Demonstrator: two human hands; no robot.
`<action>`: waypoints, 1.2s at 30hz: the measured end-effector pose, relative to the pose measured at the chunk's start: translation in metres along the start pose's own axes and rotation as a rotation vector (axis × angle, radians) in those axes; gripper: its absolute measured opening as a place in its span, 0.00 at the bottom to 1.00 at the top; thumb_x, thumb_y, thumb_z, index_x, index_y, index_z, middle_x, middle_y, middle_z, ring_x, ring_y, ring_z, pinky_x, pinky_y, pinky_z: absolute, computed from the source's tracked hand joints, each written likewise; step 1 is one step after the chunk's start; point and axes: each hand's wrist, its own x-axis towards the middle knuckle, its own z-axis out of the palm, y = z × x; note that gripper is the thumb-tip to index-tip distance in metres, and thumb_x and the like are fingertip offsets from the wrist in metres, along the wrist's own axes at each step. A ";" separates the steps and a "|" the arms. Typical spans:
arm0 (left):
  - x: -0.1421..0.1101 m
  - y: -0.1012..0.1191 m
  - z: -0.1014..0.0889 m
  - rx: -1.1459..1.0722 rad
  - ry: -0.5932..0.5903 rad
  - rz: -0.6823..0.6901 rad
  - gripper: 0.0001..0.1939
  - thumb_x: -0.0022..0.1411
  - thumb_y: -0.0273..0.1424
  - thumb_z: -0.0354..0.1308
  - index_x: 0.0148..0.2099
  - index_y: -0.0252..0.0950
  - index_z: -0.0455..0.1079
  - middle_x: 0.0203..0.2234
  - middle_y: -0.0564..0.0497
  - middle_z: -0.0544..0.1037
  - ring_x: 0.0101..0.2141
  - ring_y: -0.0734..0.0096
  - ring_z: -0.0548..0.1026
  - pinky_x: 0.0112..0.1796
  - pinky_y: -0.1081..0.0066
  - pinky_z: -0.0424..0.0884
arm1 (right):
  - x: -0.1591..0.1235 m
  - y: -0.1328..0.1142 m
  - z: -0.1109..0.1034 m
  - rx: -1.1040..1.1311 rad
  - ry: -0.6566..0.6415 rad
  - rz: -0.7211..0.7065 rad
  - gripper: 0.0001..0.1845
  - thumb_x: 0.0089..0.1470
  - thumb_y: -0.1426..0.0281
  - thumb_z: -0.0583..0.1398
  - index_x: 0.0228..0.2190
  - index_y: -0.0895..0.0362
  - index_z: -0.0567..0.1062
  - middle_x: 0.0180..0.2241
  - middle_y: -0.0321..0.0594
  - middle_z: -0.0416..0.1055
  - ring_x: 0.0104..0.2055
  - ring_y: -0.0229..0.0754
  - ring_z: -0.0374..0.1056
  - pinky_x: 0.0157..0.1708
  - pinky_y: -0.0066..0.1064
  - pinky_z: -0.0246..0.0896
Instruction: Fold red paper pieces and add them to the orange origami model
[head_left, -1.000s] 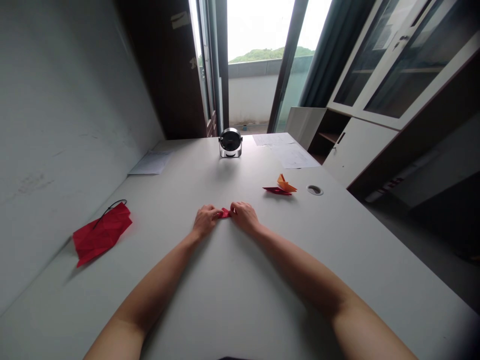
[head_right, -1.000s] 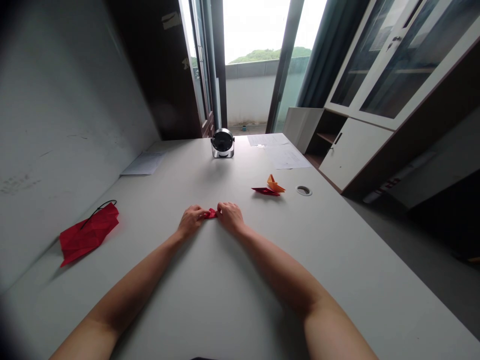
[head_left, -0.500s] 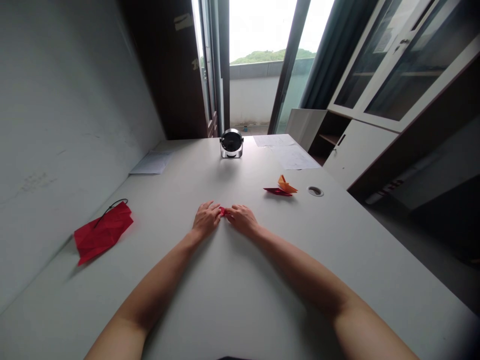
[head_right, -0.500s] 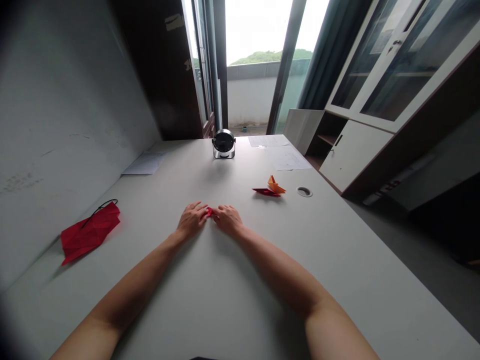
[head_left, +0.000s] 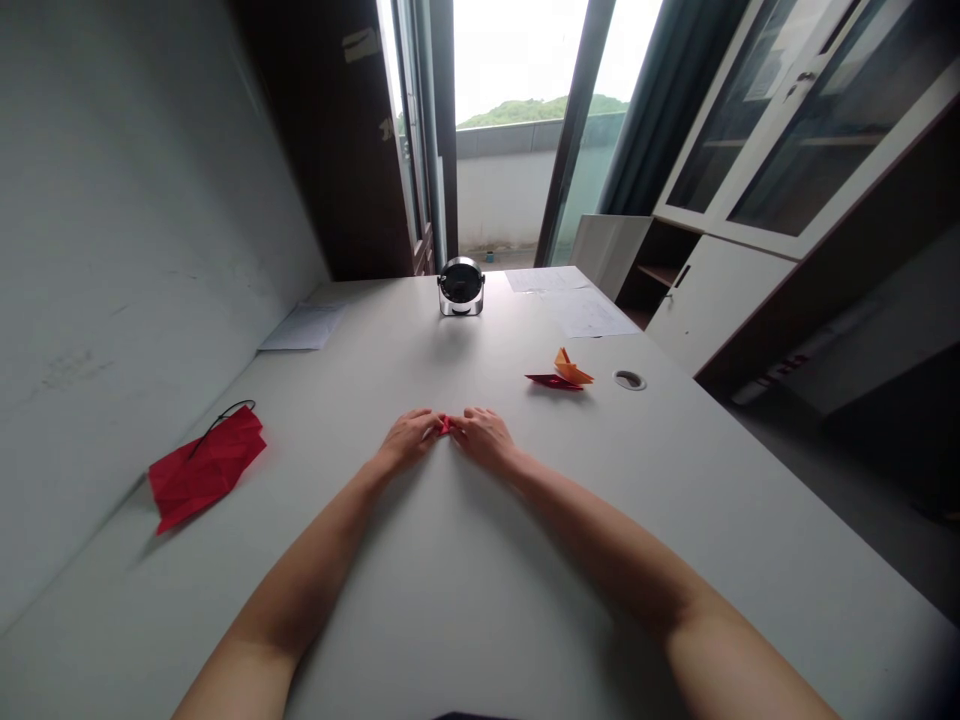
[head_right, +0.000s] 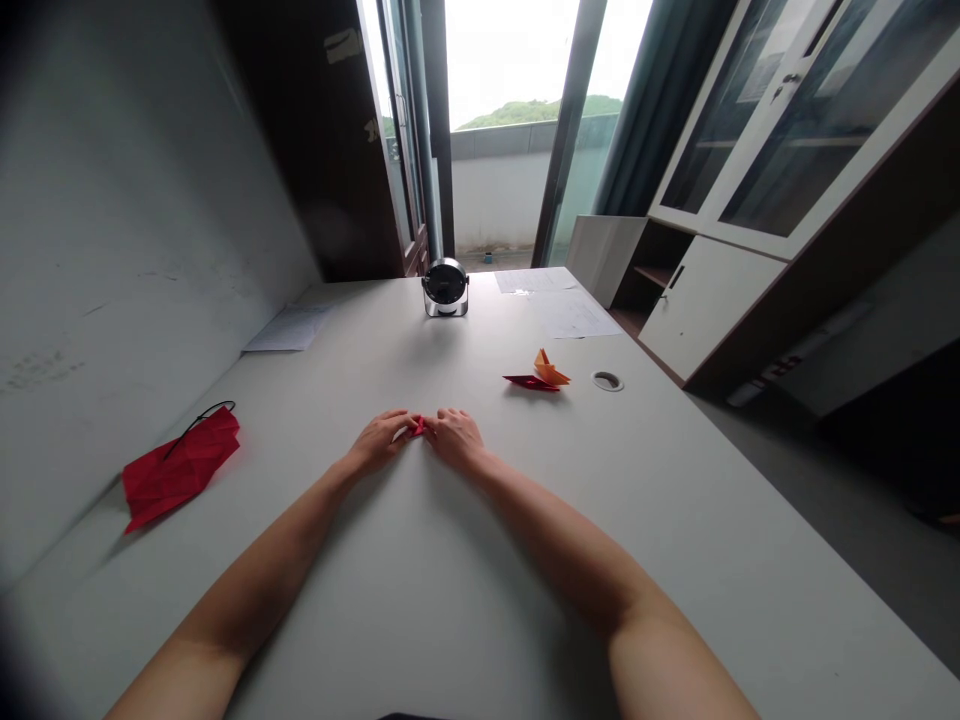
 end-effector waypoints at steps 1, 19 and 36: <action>0.000 0.000 -0.001 0.009 -0.015 0.002 0.10 0.66 0.35 0.55 0.45 0.46 0.77 0.51 0.49 0.79 0.57 0.57 0.71 0.57 0.58 0.65 | 0.000 0.000 0.000 -0.001 0.006 0.003 0.17 0.67 0.61 0.52 0.42 0.48 0.80 0.36 0.45 0.73 0.40 0.45 0.66 0.43 0.33 0.54; -0.002 0.013 0.005 0.313 -0.024 -0.020 0.14 0.71 0.35 0.47 0.51 0.46 0.73 0.52 0.52 0.78 0.56 0.64 0.71 0.57 0.64 0.65 | 0.003 0.015 0.007 0.025 0.040 -0.128 0.15 0.66 0.66 0.55 0.48 0.44 0.79 0.43 0.43 0.71 0.45 0.43 0.63 0.47 0.33 0.55; -0.001 0.018 0.009 0.272 0.021 -0.056 0.13 0.69 0.32 0.52 0.51 0.46 0.75 0.50 0.52 0.78 0.55 0.66 0.70 0.57 0.65 0.65 | 0.002 0.017 -0.004 -0.108 0.033 -0.010 0.11 0.61 0.71 0.56 0.36 0.56 0.79 0.41 0.47 0.73 0.46 0.46 0.64 0.46 0.34 0.56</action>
